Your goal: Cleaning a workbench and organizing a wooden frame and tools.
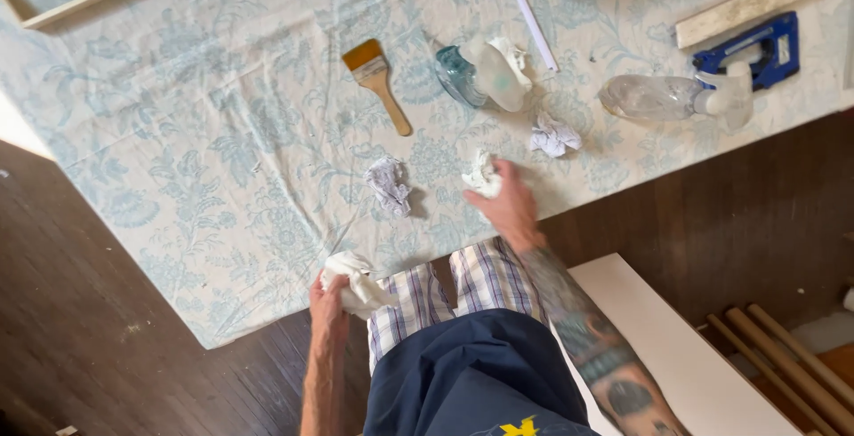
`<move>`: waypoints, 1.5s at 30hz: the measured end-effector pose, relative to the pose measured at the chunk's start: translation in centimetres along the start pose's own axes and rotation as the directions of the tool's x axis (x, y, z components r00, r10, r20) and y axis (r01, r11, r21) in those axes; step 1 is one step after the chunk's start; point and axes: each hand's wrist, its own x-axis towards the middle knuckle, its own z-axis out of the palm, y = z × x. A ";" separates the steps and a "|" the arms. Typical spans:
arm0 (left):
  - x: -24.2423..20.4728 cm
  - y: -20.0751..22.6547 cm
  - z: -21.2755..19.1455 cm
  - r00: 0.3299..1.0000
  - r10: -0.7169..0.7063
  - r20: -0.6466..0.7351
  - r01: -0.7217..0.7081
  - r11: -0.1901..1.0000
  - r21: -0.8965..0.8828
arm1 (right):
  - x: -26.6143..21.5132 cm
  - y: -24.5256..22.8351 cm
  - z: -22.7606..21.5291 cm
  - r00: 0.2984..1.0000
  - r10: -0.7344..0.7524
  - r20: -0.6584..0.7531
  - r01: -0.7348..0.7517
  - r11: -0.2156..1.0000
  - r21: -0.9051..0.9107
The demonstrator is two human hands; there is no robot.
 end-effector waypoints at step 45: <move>-25.6 27.2 36.9 0.416 0.274 0.867 -0.859 0.430 0.277 | 5.1 6.4 -10.8 0.984 -0.176 0.016 0.173 0.980 0.101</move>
